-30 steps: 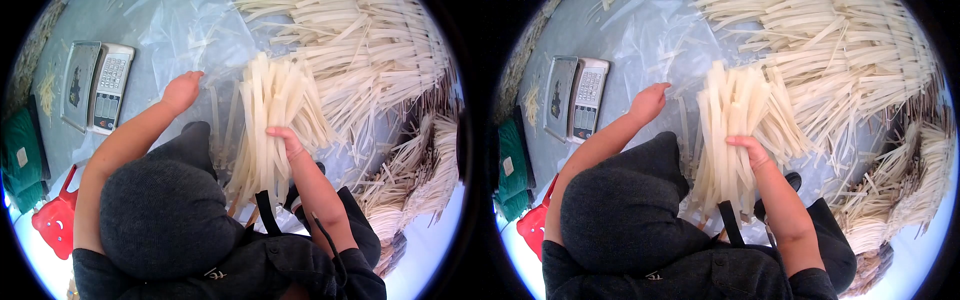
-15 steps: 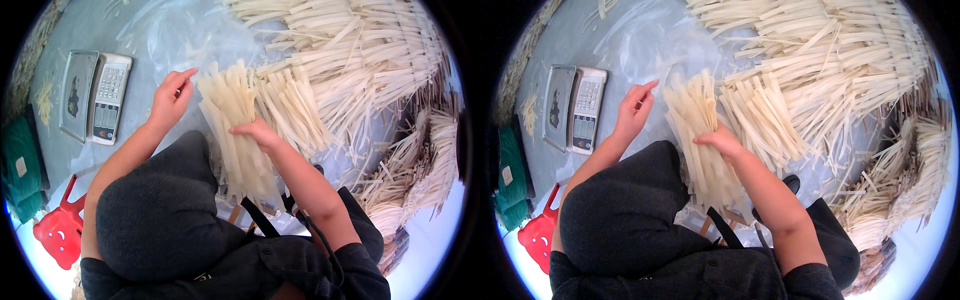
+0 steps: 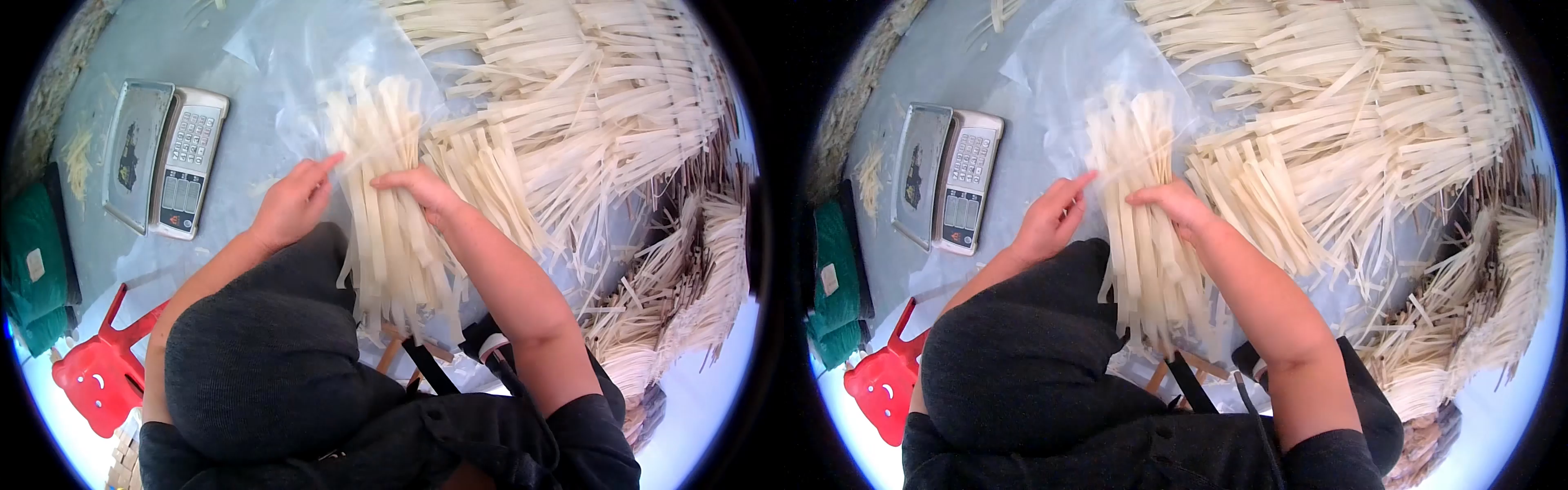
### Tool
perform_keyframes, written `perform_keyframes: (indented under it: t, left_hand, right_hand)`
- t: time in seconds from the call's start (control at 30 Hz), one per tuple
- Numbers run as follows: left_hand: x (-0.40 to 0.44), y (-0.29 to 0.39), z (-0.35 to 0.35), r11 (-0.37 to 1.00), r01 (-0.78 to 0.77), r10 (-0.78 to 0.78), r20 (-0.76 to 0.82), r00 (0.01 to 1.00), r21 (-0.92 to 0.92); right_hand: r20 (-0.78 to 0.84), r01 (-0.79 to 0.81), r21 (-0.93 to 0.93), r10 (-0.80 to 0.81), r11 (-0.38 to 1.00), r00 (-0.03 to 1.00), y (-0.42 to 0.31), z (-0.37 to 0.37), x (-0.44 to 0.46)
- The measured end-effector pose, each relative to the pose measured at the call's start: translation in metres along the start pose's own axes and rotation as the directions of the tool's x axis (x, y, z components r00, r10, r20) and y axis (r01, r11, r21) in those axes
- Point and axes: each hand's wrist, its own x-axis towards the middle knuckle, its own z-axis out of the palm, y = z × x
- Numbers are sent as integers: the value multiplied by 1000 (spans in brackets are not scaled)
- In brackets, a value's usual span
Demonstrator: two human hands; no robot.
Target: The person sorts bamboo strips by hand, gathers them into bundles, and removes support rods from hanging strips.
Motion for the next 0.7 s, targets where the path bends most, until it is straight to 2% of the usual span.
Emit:
perform_keyframes:
  t: [0.03, 0.1, 0.13, 0.2, 0.27, 0.33, 0.4, 0.43, 0.5, 0.63, 0.7]
  left_hand:
    - [-1, -3, 2, 990, 122, -130, -116, 985, -73]
    - [7, -8, 0, 993, 71, -87, -173, 981, -95]
    - [12, -11, -1, 993, 21, -48, -234, 971, -115]
    - [20, -15, -4, 994, -2, -24, -224, 974, -114]
    - [21, -10, -6, 993, -26, 2, -204, 979, -116]
    - [23, -3, -11, 988, 87, -108, -170, 980, -124]
    - [22, -4, -11, 986, 106, -129, -183, 975, -132]
    - [23, -7, -11, 981, 134, -160, -202, 966, -139]
    - [22, -26, -9, 971, 148, -184, -191, 964, -189]
    - [21, -29, -5, 936, 196, -252, -170, 953, -292]
    - [19, -22, -3, 916, 233, -285, -124, 950, -326]
  right_hand:
    - [2, 2, 0, -2, 1000, 1000, 10, -3, 10]
    - [-128, 132, -366, -190, 921, 973, 36, -8, 28]
    - [-128, 132, -367, -190, 921, 973, 37, 0, 23]
    - [-256, -54, -767, -228, 639, 939, 32, 19, 6]
    - [-258, -68, -786, -226, 614, 939, 31, 21, 4]
    - [-264, -76, -800, -235, 595, 936, 24, 24, 3]
    - [-329, -176, -844, -230, 506, 916, 16, 28, 0]
    - [-339, -180, -839, -235, 513, 911, 15, 29, -2]
    - [-336, -229, -910, -291, 346, 896, 17, 30, -6]
    - [-324, -238, -933, -346, 270, 880, 33, 21, -15]
    - [-270, -231, -963, -439, 140, 857, 42, 19, -17]
